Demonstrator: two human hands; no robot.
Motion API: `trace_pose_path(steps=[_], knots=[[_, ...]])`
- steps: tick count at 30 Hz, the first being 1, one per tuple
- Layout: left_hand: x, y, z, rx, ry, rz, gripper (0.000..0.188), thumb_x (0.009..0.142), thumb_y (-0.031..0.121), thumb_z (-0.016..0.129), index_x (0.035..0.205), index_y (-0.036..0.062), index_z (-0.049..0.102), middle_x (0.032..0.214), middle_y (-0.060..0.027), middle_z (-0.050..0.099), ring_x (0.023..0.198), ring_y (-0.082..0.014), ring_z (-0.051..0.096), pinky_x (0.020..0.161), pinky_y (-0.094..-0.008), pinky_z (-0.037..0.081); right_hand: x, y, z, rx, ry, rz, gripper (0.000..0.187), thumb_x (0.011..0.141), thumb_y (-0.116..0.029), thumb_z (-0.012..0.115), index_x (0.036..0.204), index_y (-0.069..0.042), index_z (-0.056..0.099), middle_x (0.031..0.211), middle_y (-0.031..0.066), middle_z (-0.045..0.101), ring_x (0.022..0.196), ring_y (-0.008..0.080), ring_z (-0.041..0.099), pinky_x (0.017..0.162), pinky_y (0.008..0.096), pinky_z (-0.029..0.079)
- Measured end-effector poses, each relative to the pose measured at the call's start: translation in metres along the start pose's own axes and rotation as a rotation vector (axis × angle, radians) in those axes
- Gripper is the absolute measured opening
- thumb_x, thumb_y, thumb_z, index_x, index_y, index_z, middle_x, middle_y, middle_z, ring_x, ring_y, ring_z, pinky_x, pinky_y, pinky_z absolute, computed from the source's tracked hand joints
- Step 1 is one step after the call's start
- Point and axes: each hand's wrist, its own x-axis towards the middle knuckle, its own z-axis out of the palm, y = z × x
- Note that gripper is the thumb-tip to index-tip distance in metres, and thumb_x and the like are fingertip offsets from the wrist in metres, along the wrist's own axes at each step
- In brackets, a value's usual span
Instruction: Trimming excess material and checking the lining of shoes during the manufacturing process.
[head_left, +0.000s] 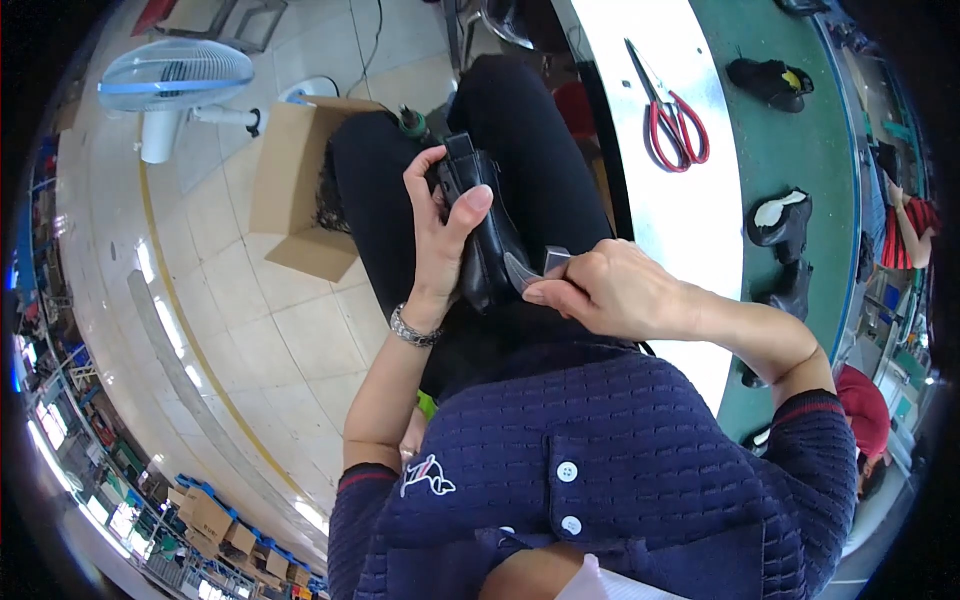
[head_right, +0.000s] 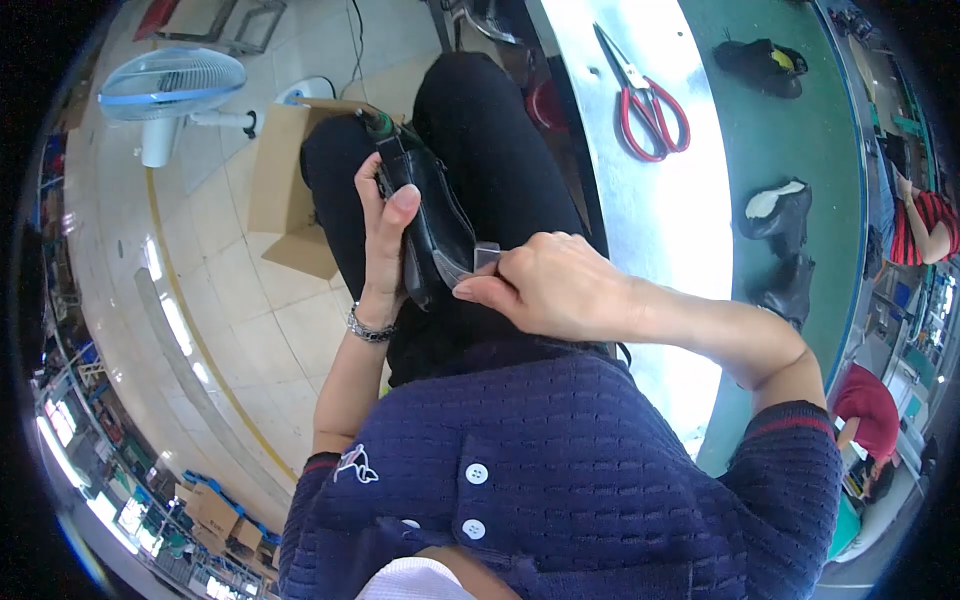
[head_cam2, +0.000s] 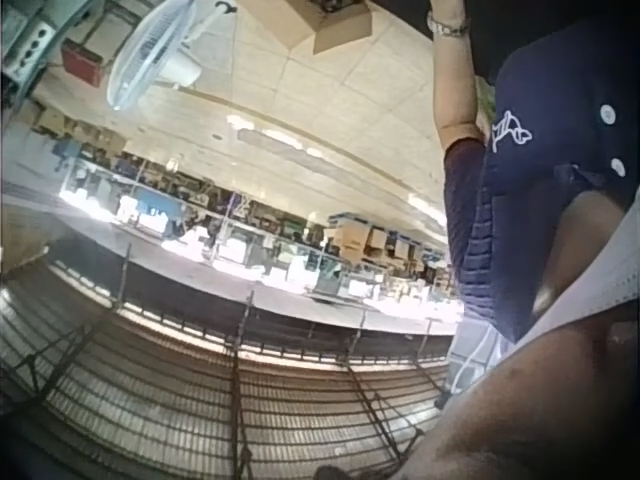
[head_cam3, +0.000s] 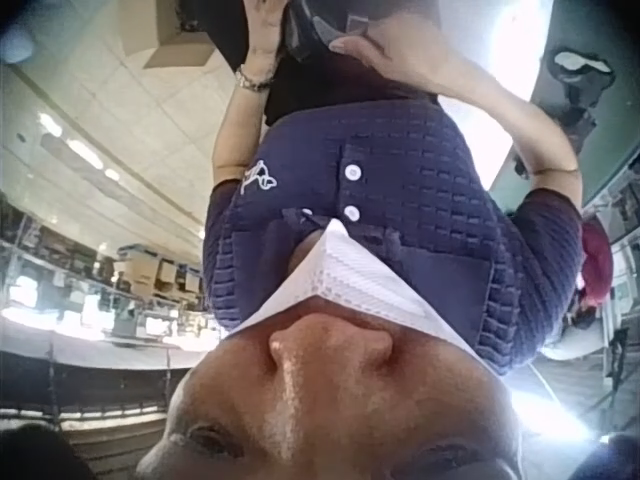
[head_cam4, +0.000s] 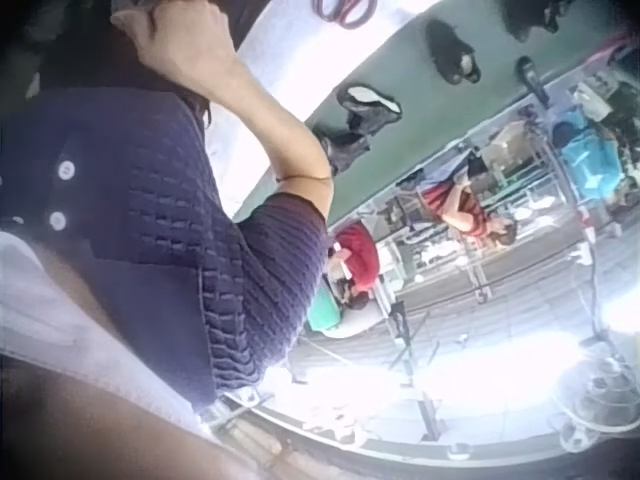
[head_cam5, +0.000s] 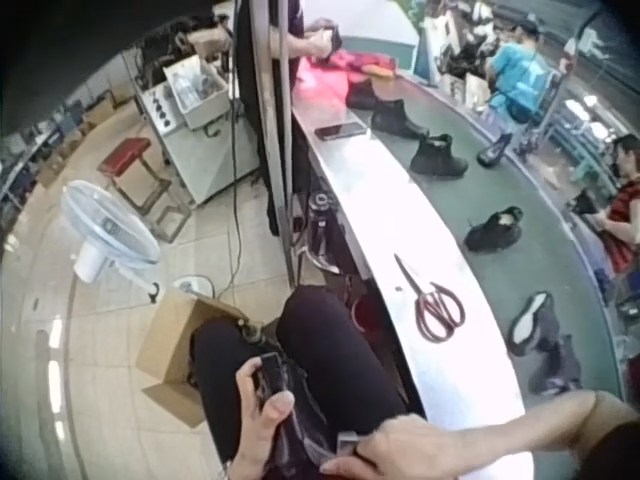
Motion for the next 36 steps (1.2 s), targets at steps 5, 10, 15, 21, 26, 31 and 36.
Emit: trace_pose_path(steps=[5,10,15,21,26,31,36], knots=[[0.006,0.006,-0.005,-0.082,0.014,0.017,0.076,0.082,0.033,0.073,0.139,0.0116,0.026,0.11,-0.0083,0.053,0.094,-0.0133,0.053,0.083,-0.0267,0.046,-0.007,0.031,-0.005,0.523,0.017,0.105,0.054,0.098,-0.044,0.052,0.072,0.0,0.067,0.059,0.0052,0.061,0.052,0.0128,0.061,0.05,0.0267,0.048],[-0.002,0.024,-0.012,-0.016,0.115,0.021,0.088,0.08,0.047,0.069,0.145,0.0111,0.023,0.127,-0.0101,0.047,0.113,-0.0193,0.049,0.096,-0.0329,0.043,-0.028,0.136,0.025,-0.206,0.616,0.35,0.031,0.09,-0.014,0.059,0.114,0.004,0.059,0.089,0.0237,0.063,0.086,0.0411,0.063,0.075,0.0479,0.048],[-0.018,0.026,-0.021,-0.232,-0.154,0.0,0.085,0.085,0.048,0.064,0.149,0.0133,0.022,0.135,-0.0118,0.044,0.118,-0.023,0.05,0.102,-0.0354,0.042,-0.059,0.186,0.049,-0.343,0.752,0.491,0.056,0.078,0.0,0.067,0.131,0.0,0.048,0.116,0.0241,0.054,0.108,0.0403,0.055,0.09,0.0449,0.046],[-0.007,0.069,0.025,-0.746,-0.494,-0.158,0.075,0.089,0.064,0.049,0.142,0.0137,0.036,0.129,-0.0301,0.048,0.119,-0.0424,0.052,0.099,-0.0537,0.044,-0.056,0.055,0.004,0.43,0.27,-0.422,0.104,0.065,-0.032,0.089,0.147,-0.004,0.032,0.14,0.0194,0.047,0.13,0.0331,0.046,0.107,0.0395,0.037],[0.031,0.058,0.05,-0.529,-0.516,-0.41,0.091,0.086,0.077,0.035,0.14,0.0043,0.042,0.137,-0.0282,0.047,0.126,-0.0437,0.046,0.11,-0.0498,0.034,-0.052,0.063,-0.016,0.76,0.565,-0.395,0.09,0.074,-0.017,0.082,0.148,-0.008,0.031,0.117,0.0111,0.061,0.099,0.0168,0.061,0.088,0.0314,0.048],[0.033,0.045,0.028,-0.551,-0.437,-0.376,0.059,0.099,0.057,0.031,0.151,0.0304,0.022,0.151,-0.028,0.025,0.135,-0.0477,0.032,0.109,-0.0619,0.026,-0.074,0.099,-0.007,1.137,1.055,-0.303,0.067,0.078,-0.01,0.076,0.137,-0.006,0.045,0.13,0.0066,0.052,0.111,0.0148,0.055,0.095,0.029,0.044],[0.035,0.031,0.012,-0.621,-0.437,-0.398,0.056,0.102,0.05,0.029,0.152,0.027,0.02,0.152,-0.03,0.02,0.136,-0.0512,0.029,0.109,-0.0615,0.028,-0.11,0.166,-0.001,1.046,1.805,-0.037,0.047,0.087,-0.016,0.068,0.129,-0.006,0.05,0.121,0.0067,0.055,0.104,0.0132,0.057,0.09,0.0242,0.044]])
